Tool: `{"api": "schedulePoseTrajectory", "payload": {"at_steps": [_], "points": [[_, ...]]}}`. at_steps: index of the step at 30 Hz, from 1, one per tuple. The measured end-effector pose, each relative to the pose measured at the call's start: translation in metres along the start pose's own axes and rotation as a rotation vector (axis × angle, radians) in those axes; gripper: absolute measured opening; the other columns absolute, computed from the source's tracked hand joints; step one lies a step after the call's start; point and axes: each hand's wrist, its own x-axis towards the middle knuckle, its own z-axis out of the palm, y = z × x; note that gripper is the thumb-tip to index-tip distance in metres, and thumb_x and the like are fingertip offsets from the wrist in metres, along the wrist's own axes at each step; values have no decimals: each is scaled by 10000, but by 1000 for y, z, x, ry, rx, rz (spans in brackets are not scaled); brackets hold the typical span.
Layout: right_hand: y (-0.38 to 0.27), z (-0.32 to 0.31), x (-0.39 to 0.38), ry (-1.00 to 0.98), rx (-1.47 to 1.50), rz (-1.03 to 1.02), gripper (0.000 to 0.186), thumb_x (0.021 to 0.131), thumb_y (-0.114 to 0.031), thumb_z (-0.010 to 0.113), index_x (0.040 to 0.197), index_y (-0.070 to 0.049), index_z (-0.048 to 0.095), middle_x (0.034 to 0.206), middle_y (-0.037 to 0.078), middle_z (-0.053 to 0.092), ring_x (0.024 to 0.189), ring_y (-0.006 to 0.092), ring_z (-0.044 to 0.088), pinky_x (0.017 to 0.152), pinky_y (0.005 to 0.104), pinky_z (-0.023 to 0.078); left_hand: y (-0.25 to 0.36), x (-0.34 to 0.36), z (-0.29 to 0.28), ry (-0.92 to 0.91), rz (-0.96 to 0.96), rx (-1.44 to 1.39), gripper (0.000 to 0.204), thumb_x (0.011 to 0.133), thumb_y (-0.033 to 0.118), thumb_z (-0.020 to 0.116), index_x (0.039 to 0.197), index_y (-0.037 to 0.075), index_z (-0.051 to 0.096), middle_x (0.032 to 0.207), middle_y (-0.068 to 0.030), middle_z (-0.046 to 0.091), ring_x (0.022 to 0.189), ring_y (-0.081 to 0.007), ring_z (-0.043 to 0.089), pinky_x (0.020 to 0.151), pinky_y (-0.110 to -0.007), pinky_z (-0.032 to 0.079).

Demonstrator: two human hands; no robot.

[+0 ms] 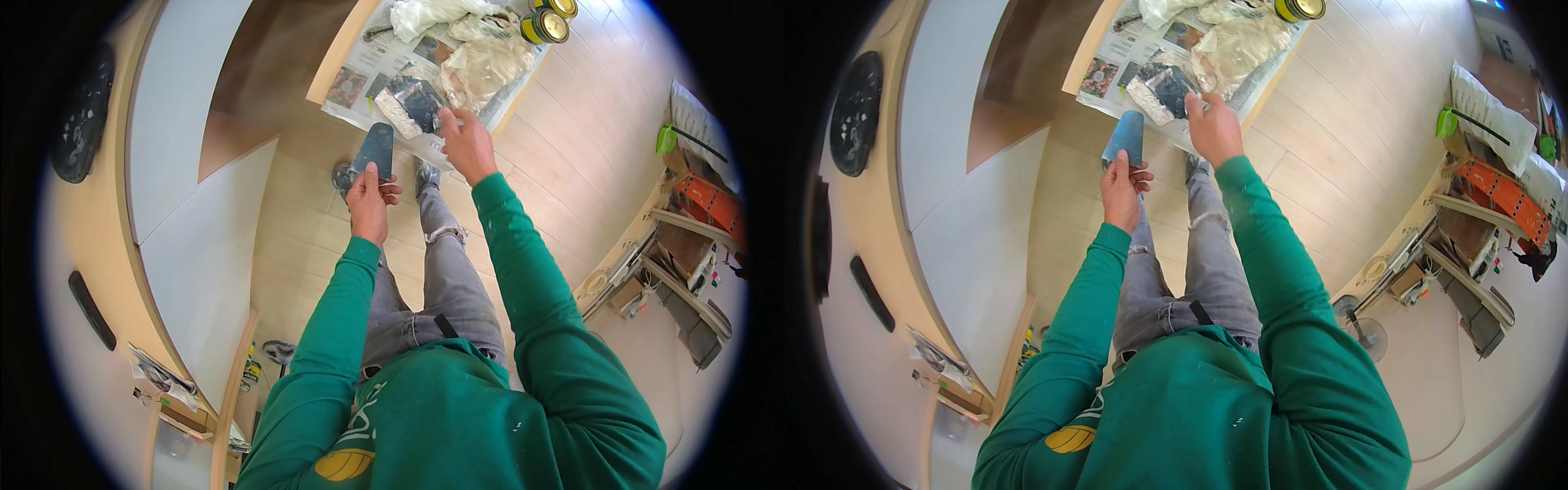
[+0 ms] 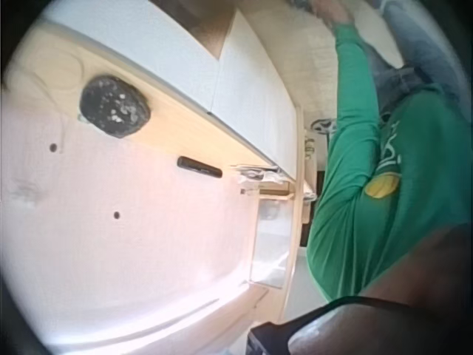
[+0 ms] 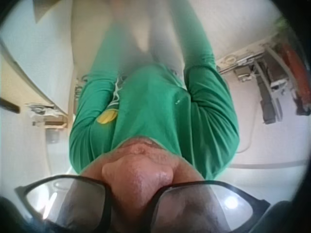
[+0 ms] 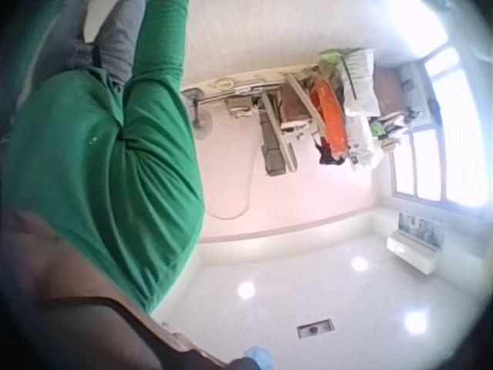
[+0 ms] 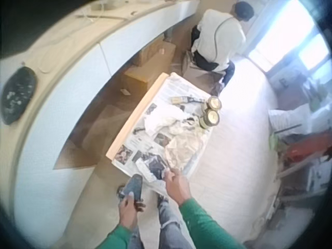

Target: The person installs a white light fixture onto a ceiling bracket, aligning and securing it with both hands. They then move to a table, open a small container, and use a putty knife to scrape and mix a dark substance on a black palette.

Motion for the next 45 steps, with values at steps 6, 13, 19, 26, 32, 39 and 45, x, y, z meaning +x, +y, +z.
{"api": "schedulePoseTrajectory", "payload": {"at_steps": [6, 13, 19, 26, 32, 39, 45], "points": [[1, -38, -65, -258, 642, 290, 576, 968, -452, 687, 1264, 40, 642, 1003, 91, 716, 845, 172, 676, 708, 305, 534, 23, -3, 21, -486, -89, 366, 401, 1065, 423, 555, 1046, 29, 628, 807, -47, 641, 647, -141, 663, 512, -279, 491], [18, -67, -56, -720, 303, 113, 340, 980, -319, 720, 1102, -5, 672, 870, 69, 710, 729, 119, 648, 640, 270, 536, 84, 21, 55, -912, 96, 1084, 295, 1043, 357, 585, 1037, 69, 652, 771, -43, 621, 655, -172, 658, 614, -357, 516], [43, -67, -66, -421, 581, 295, 360, 985, -360, 709, 1012, -3, 669, 801, 68, 709, 646, 123, 643, 602, 273, 526, 84, 68, 81, -427, 1198, 1529, 173, 922, 134, 600, 1037, 138, 728, 1003, -104, 619, 1035, -308, 626, 796, -433, 530], [63, -38, -99, -474, 599, 323, 303, 985, -299, 720, 1019, 1, 693, 807, 63, 706, 672, 126, 631, 634, 290, 513, 121, 110, 117, -707, 1287, 1886, 376, 793, 152, 770, 1159, 161, 683, 1117, -63, 590, 1149, -286, 552, 945, -407, 461], [66, -29, -102, -448, 672, 318, 307, 999, -315, 697, 1010, -8, 686, 812, 55, 703, 664, 117, 628, 614, 278, 506, 132, 106, 113, -420, 1313, 1607, 352, 807, 306, 809, 1067, 106, 681, 1141, -90, 606, 1128, -312, 552, 935, -450, 445], [42, -25, -78, -321, 686, 309, 346, 1004, -352, 669, 1111, -24, 639, 818, 58, 701, 619, 119, 619, 545, 275, 473, 86, 76, 109, 179, 974, 1673, 627, 711, 457, 894, 1117, 58, 630, 1075, -141, 606, 1062, -337, 568, 902, -470, 449], [47, -27, -79, -339, 645, 283, 354, 1004, -354, 664, 1119, -20, 649, 827, 62, 700, 626, 122, 617, 561, 276, 480, 87, 89, 107, 73, 821, 1338, 607, 715, 365, 920, 1093, 19, 595, 998, -143, 655, 922, -321, 645, 777, -440, 509]]}}
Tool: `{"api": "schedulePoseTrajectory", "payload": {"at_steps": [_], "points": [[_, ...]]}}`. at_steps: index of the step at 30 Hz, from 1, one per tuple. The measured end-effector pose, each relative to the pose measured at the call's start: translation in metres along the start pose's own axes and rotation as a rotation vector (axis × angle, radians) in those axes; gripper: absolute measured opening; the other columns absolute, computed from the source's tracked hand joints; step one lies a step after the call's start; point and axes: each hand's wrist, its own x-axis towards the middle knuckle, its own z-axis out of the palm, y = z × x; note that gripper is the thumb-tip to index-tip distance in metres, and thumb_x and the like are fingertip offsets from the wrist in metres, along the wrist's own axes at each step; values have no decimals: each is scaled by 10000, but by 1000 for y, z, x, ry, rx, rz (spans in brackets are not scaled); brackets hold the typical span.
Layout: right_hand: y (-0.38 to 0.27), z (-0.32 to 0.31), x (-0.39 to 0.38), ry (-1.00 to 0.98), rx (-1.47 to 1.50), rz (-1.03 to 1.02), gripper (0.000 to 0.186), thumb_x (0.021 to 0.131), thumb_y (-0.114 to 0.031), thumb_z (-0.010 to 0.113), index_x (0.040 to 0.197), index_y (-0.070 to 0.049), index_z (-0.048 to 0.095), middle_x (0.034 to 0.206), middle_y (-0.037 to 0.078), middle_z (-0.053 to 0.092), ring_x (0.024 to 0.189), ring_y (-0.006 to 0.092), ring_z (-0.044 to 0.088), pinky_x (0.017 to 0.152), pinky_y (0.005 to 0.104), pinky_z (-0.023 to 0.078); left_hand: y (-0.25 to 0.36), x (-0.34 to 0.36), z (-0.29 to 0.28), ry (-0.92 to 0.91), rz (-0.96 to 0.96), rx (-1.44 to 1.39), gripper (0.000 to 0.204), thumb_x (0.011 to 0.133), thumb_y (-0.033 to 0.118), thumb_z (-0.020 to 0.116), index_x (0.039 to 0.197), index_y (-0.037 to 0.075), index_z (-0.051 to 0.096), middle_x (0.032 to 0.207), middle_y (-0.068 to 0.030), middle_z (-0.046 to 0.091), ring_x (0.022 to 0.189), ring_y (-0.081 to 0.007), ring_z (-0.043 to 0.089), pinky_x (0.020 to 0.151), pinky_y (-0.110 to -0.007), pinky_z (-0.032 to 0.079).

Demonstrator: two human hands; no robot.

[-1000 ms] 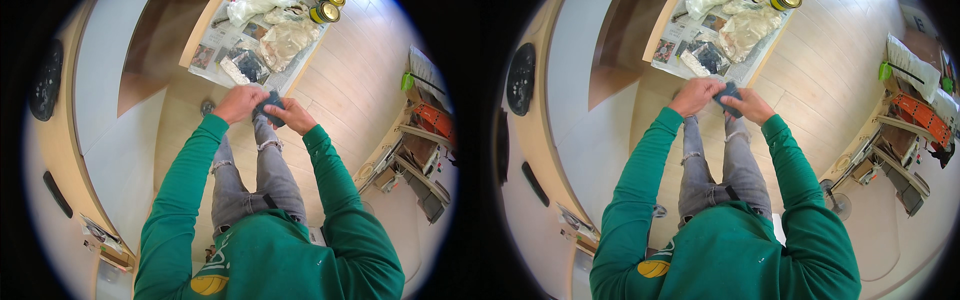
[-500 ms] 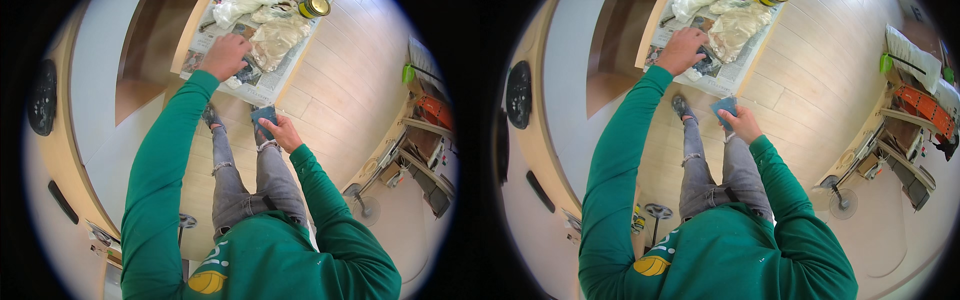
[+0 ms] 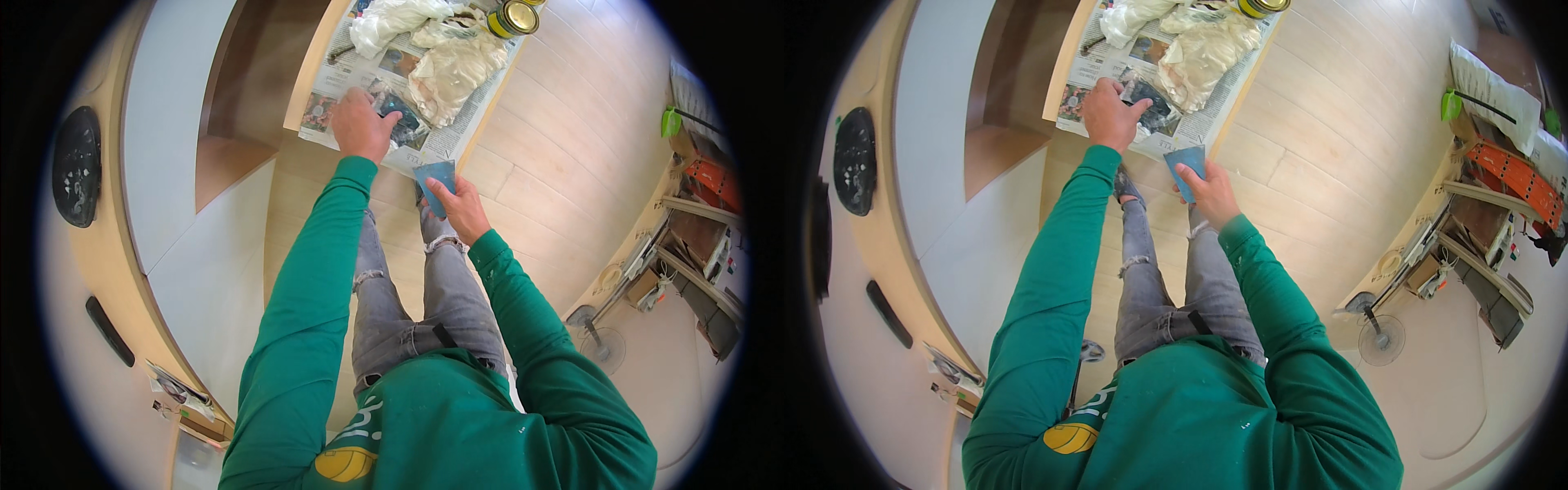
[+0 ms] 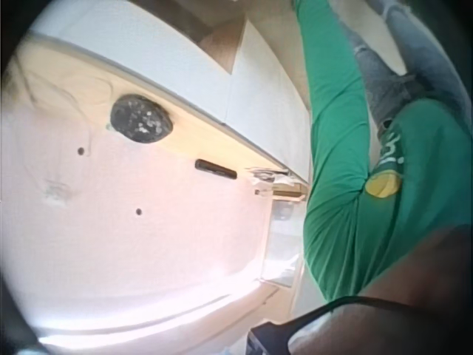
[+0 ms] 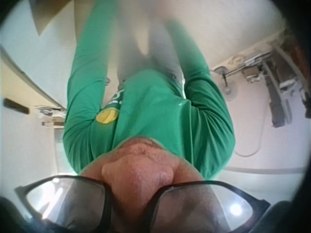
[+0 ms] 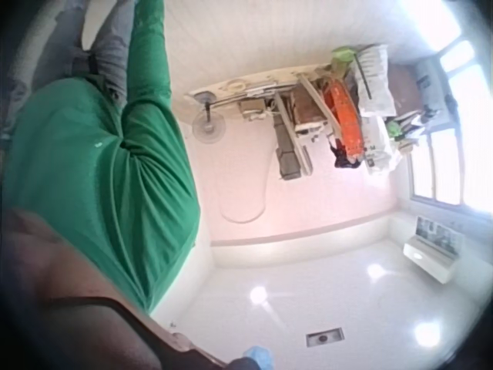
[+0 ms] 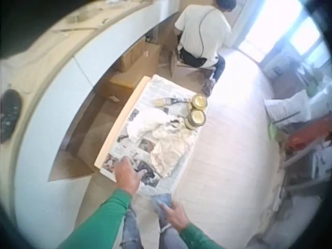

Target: The person installs a white light fixture onto a ceiling bracket, aligning and securing it with both hands. They then move to a table, open a small container, and use a putty knife to scrape and mix a dark substance on a black palette.

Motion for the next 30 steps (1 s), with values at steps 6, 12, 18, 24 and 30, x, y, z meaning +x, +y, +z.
{"api": "schedulePoseTrajectory", "payload": {"at_steps": [6, 12, 18, 24, 30], "points": [[0, -4, -2, 27, 11, 18, 333, 1005, -356, 678, 1106, -39, 652, 836, 53, 702, 633, 117, 616, 551, 258, 464, -15, -18, -8, -120, -406, -974, 288, 877, 142, 812, 1015, -7, 607, 871, -91, 694, 779, -178, 680, 665, -304, 540], [-32, 29, 17, 24, 169, 27, 349, 1036, -368, 599, 1100, -30, 657, 787, 71, 699, 562, 126, 598, 497, 267, 440, -27, -76, 29, -101, -840, -1239, 191, 972, 145, 719, 959, -30, 645, 811, -69, 682, 672, -149, 661, 604, -283, 557], [-35, 74, 57, 150, 360, 117, 287, 1043, -298, 574, 964, -25, 617, 716, 78, 671, 484, 147, 548, 417, 281, 387, -26, -84, 39, -107, -874, -1210, 251, 990, 203, 709, 868, -7, 645, 750, -62, 667, 570, -148, 630, 527, -281, 523], [-66, 78, 93, 246, 508, 147, 227, 1042, -241, 568, 1007, -17, 551, 690, 107, 656, 446, 160, 519, 390, 285, 364, -17, -77, 27, -200, -875, -1211, 235, 1018, 216, 672, 866, 48, 610, 726, -14, 645, 575, -123, 615, 517, -266, 492], [-35, 83, 77, 175, 470, 184, 271, 1044, -236, 538, 966, 16, 599, 719, 139, 662, 460, 185, 533, 381, 306, 373, -38, -82, 42, -176, -918, -1265, 266, 964, 223, 747, 832, 22, 633, 745, -60, 688, 578, -137, 632, 538, -292, 522]]}}
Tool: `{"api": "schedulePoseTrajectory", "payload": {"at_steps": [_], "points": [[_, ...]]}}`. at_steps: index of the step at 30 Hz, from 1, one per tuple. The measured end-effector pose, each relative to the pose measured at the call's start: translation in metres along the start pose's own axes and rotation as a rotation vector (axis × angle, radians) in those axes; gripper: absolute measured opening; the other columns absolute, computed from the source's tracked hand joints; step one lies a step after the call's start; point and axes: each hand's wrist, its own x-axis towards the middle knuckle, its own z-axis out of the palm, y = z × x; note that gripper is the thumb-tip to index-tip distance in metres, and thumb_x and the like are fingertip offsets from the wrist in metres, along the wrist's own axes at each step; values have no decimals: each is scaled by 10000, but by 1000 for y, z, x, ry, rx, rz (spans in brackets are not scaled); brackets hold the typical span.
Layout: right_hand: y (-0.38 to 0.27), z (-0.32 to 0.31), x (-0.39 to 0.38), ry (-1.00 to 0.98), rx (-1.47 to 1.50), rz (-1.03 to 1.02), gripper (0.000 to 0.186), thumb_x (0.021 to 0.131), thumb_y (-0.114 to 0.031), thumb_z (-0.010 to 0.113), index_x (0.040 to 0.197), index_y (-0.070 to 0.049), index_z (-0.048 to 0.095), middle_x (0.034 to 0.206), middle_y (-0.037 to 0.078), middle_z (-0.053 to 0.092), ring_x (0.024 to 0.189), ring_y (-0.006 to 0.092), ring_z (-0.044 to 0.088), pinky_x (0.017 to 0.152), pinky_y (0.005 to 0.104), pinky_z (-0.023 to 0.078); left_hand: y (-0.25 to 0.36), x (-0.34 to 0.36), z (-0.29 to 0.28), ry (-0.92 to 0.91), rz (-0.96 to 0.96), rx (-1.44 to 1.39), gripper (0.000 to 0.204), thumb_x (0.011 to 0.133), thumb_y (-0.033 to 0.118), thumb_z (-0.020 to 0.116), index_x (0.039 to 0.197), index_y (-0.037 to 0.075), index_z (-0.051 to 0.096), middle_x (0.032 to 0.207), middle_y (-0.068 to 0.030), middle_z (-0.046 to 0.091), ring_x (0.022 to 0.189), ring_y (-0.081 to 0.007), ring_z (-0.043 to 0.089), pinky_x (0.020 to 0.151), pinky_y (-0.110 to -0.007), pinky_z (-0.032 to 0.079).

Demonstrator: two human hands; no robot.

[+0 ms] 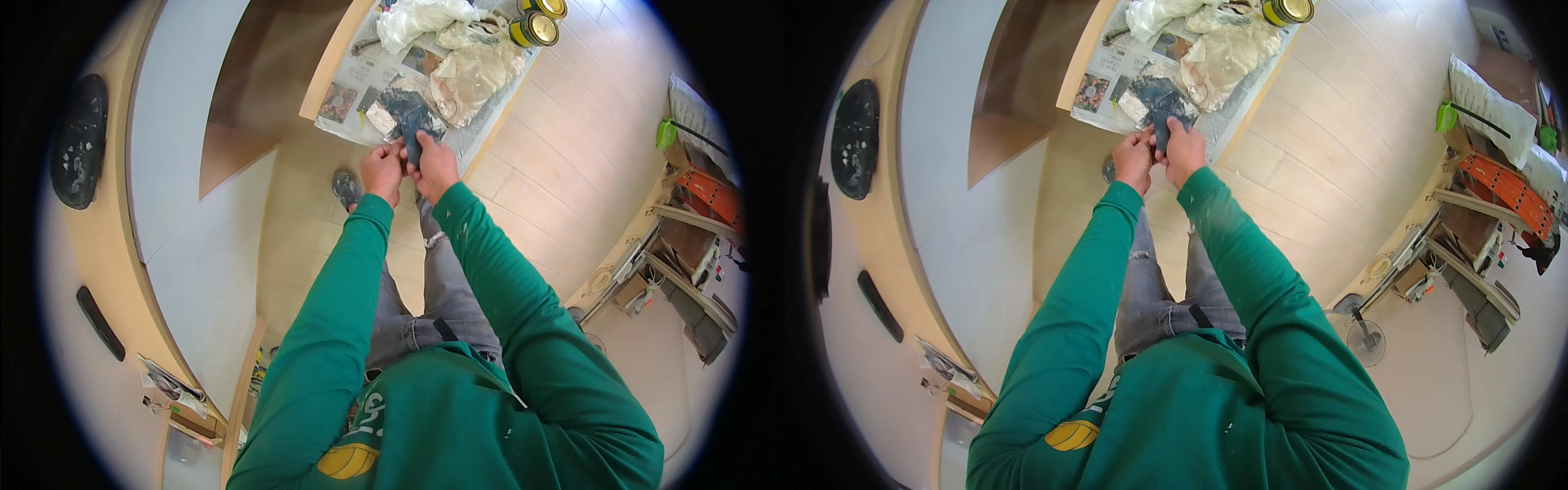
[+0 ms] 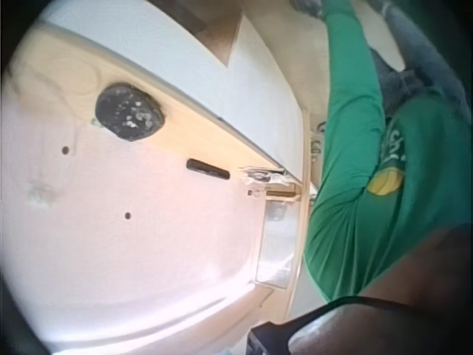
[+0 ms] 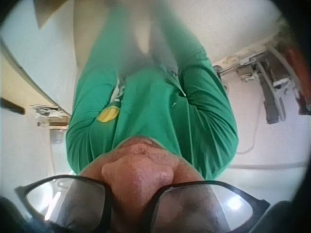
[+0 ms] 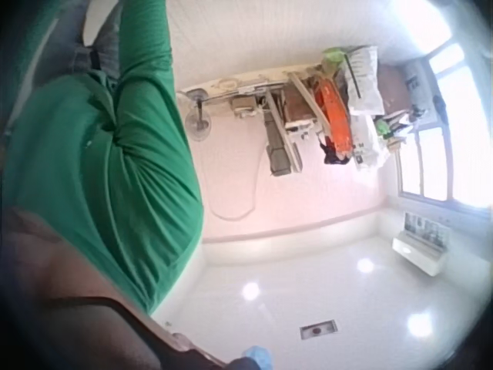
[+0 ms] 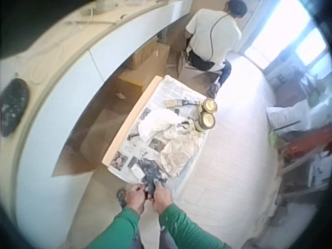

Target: The person installs a white light fixture onto a ceiling bracket, aligning and securing it with both hands. They then move to a table, open a small container, and use a putty knife to scrape and mix a dark substance on a black palette.

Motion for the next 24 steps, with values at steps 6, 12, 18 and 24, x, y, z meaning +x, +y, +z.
{"api": "schedulePoseTrajectory", "payload": {"at_steps": [6, 12, 18, 24], "points": [[-3, 10, 12, 46, 102, -39, 290, 1046, -252, 533, 954, 17, 588, 720, 138, 665, 440, 187, 525, 359, 317, 355, -2, 3, 2, -51, 17, -58, 272, 956, 227, 757, 826, 23, 632, 734, -60, 676, 579, -138, 634, 517, -285, 511], [-28, 9, 27, 71, 47, -89, 265, 1035, -266, 541, 1030, -2, 566, 737, 131, 660, 458, 182, 521, 376, 304, 385, 10, -12, 9, -51, 16, 54, 230, 978, 187, 716, 854, 16, 628, 756, -71, 676, 611, -145, 660, 524, -271, 530], [-21, -44, -16, -17, -30, -42, 305, 1036, -324, 569, 1067, -20, 565, 781, 124, 665, 466, 165, 517, 408, 266, 373, 32, -13, -14, -151, 209, 243, 239, 998, 177, 663, 861, -18, 636, 733, -69, 652, 608, -150, 664, 524, -281, 550], [-2, -81, -52, -123, -270, -79, 345, 1032, -389, 601, 1046, -45, 590, 736, 64, 662, 469, 120, 526, 410, 265, 379, 123, 12, -5, -501, 325, 1086, 230, 940, 212, 664, 984, -10, 704, 823, -130, 718, 674, -184, 706, 584, -337, 557]]}}
